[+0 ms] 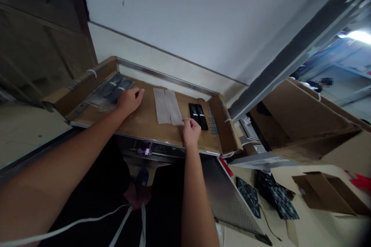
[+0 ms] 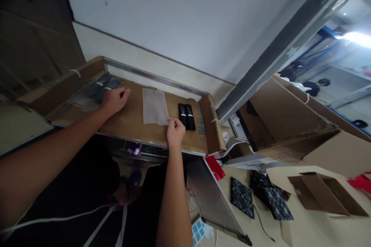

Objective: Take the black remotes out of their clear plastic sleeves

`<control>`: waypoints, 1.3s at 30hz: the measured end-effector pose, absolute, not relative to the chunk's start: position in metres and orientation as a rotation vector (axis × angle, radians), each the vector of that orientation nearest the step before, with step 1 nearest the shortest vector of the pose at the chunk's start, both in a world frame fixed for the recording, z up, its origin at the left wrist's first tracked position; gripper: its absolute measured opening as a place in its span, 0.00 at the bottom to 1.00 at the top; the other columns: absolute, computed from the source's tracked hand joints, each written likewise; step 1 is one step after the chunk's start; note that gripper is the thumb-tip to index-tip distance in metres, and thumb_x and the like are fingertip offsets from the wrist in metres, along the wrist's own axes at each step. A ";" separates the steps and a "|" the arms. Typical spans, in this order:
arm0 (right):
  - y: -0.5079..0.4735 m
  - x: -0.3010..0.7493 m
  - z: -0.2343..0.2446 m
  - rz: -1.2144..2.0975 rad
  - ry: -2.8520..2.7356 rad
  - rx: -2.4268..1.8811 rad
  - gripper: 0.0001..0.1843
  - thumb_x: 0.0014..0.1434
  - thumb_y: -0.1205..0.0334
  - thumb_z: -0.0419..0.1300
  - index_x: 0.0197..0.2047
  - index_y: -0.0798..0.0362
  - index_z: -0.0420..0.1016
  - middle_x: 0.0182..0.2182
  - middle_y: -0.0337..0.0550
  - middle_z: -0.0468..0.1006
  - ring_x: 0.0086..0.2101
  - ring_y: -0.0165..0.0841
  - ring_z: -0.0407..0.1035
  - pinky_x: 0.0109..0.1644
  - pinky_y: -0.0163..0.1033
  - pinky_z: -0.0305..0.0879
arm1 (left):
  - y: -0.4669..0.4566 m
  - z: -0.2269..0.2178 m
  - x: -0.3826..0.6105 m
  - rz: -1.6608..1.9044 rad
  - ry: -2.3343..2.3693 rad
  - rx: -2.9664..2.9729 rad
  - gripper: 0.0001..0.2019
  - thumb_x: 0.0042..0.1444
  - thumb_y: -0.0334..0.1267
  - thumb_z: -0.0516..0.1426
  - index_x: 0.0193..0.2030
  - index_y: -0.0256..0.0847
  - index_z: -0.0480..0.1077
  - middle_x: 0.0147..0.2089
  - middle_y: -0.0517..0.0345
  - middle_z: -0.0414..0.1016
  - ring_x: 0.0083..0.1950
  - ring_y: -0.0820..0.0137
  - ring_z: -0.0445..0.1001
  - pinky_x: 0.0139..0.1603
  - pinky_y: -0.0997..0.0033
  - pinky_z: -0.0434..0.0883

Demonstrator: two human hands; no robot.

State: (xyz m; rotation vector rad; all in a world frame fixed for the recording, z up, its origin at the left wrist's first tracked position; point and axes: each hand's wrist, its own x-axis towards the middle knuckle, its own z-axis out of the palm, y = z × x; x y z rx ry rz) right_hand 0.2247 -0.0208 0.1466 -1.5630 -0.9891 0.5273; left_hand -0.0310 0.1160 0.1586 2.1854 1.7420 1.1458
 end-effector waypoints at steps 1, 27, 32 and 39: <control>-0.021 0.225 0.146 0.496 -0.973 -1.565 0.21 0.57 0.48 0.55 0.33 0.57 0.79 0.19 0.34 0.68 0.24 0.30 0.62 0.30 0.33 0.57 | 0.109 0.161 -0.032 1.157 1.778 2.272 0.17 0.66 0.48 0.49 0.32 0.41 0.69 0.38 0.52 0.74 0.44 0.62 0.71 0.44 0.64 0.61; -0.022 0.224 0.153 0.479 -1.049 -1.523 0.19 0.57 0.47 0.57 0.30 0.55 0.76 0.21 0.34 0.68 0.25 0.29 0.59 0.32 0.34 0.56 | 0.080 0.202 -0.070 0.281 1.641 1.789 0.18 0.47 0.50 0.63 0.35 0.35 0.77 0.30 0.54 0.78 0.32 0.63 0.75 0.28 0.71 0.65; -0.045 0.187 0.169 0.963 -1.008 -1.229 0.25 0.58 0.39 0.57 0.39 0.55 0.76 0.24 0.35 0.72 0.24 0.28 0.63 0.28 0.33 0.59 | 0.023 0.201 -0.030 0.924 1.367 1.502 0.24 0.45 0.55 0.66 0.42 0.38 0.77 0.37 0.55 0.80 0.35 0.64 0.77 0.31 0.71 0.70; -0.085 0.134 0.183 1.315 -1.006 -1.079 0.19 0.54 0.49 0.68 0.43 0.50 0.73 0.29 0.35 0.77 0.23 0.29 0.70 0.28 0.34 0.69 | -0.011 0.219 0.020 1.134 1.031 1.448 0.21 0.49 0.56 0.66 0.41 0.42 0.72 0.30 0.58 0.76 0.26 0.70 0.72 0.24 0.72 0.68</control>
